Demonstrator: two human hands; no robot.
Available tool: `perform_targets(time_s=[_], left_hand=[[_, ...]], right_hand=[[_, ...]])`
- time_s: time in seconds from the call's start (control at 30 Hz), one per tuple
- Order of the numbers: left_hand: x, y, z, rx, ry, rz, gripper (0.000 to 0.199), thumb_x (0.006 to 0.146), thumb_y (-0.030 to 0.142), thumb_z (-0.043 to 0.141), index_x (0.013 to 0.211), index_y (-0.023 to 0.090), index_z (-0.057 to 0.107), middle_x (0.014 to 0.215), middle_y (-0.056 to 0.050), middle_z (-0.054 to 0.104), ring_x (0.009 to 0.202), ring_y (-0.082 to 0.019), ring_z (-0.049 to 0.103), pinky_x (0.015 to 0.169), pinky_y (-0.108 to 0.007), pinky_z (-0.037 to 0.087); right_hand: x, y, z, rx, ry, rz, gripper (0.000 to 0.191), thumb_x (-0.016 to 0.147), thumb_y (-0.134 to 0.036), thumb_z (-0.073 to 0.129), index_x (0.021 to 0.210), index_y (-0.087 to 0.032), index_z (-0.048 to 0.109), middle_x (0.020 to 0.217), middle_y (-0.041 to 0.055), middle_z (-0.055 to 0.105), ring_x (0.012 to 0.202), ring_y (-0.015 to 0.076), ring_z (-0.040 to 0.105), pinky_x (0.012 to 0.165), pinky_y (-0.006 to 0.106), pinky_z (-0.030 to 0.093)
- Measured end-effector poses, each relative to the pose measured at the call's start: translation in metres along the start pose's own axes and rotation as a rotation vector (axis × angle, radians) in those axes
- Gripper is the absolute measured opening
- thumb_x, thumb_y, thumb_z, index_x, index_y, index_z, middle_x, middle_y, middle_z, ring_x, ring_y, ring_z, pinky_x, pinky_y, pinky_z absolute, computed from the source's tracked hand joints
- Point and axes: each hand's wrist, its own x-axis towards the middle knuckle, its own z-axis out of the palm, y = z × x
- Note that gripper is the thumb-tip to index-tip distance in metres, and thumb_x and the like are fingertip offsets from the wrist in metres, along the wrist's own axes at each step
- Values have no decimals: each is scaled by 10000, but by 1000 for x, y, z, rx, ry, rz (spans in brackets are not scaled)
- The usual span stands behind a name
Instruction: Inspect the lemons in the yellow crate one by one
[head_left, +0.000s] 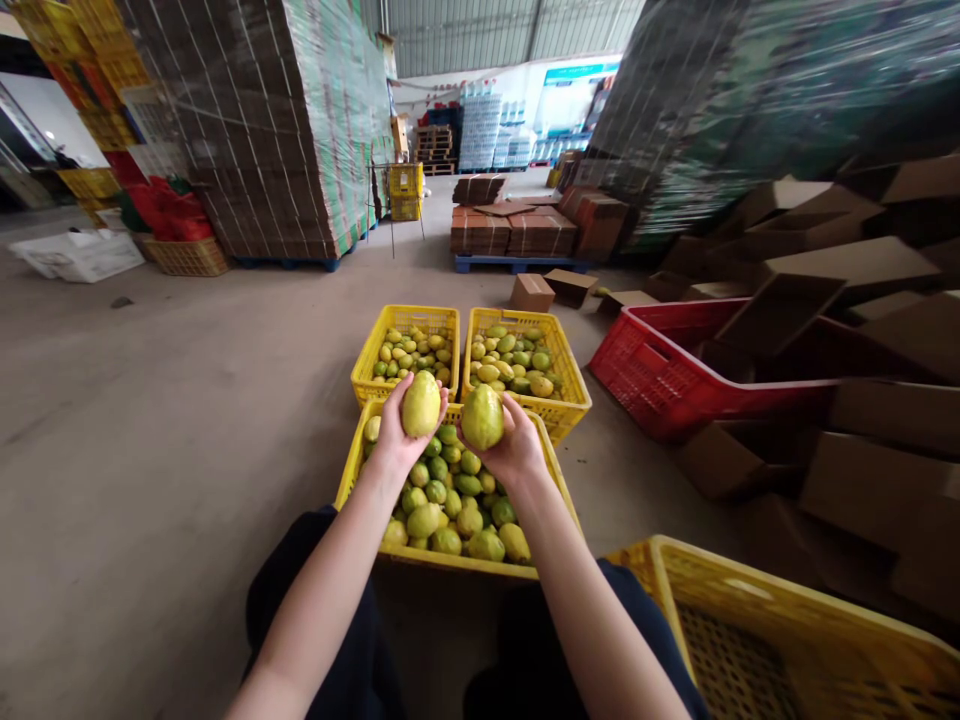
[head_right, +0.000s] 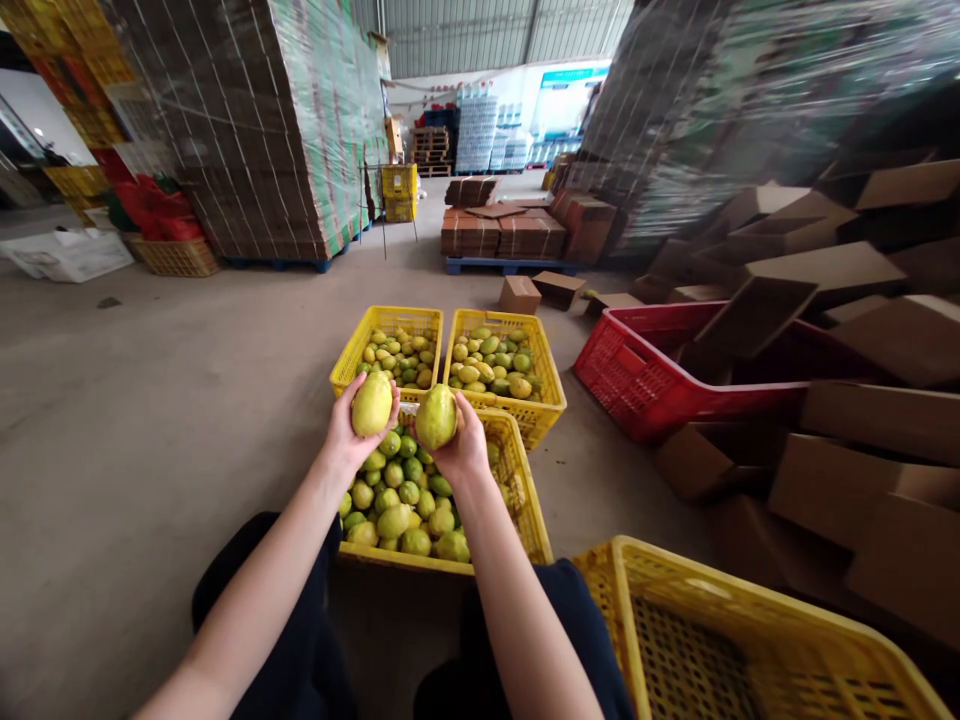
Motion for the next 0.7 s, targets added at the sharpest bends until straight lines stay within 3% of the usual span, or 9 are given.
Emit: perform_targets(time_s=[0.17, 0.3, 0.4, 0.53, 0.7], left_hand=[[3, -1, -4, 39, -95, -65, 303, 919, 309, 493, 1097, 114, 643, 922, -85, 720, 746, -160, 689, 636, -245, 570], [3, -2, -5, 56, -156, -44, 339, 935, 319, 461, 1202, 182, 618, 1074, -67, 711, 806, -153, 690, 679, -248, 569], [1, -2, -6, 60, -213, 6, 370, 918, 294, 453, 1254, 232, 594, 1157, -57, 690, 928, -180, 687, 736, -279, 576], [-2, -3, -6, 17, -318, -8, 438, 890, 263, 418, 1294, 189, 568, 1223, -95, 660, 1136, -238, 620, 816, -317, 573], [-4, -6, -3, 18, -328, -43, 452, 918, 272, 381, 1330, 175, 537, 1253, -100, 644, 1134, -230, 621, 763, -278, 575]], right_hand=[[-6, 0, 6, -60, 19, -20, 66, 786, -251, 619, 799, -187, 630, 594, 10, 673, 490, 164, 634, 483, 276, 552], [-7, -1, 6, -96, 9, 32, 263, 820, -380, 529, 796, -151, 654, 600, 85, 690, 490, 199, 650, 421, 280, 525], [-9, -2, 7, -70, -13, -3, 308, 833, -381, 462, 822, -145, 659, 641, 100, 708, 505, 199, 654, 434, 280, 524], [-10, -4, 8, 1, -89, -92, 281, 788, -299, 450, 905, -151, 658, 772, 96, 743, 543, 191, 652, 425, 270, 507], [-9, -5, 3, 82, -255, -88, 332, 789, -344, 472, 982, -146, 656, 825, 98, 738, 498, 153, 589, 346, 217, 426]])
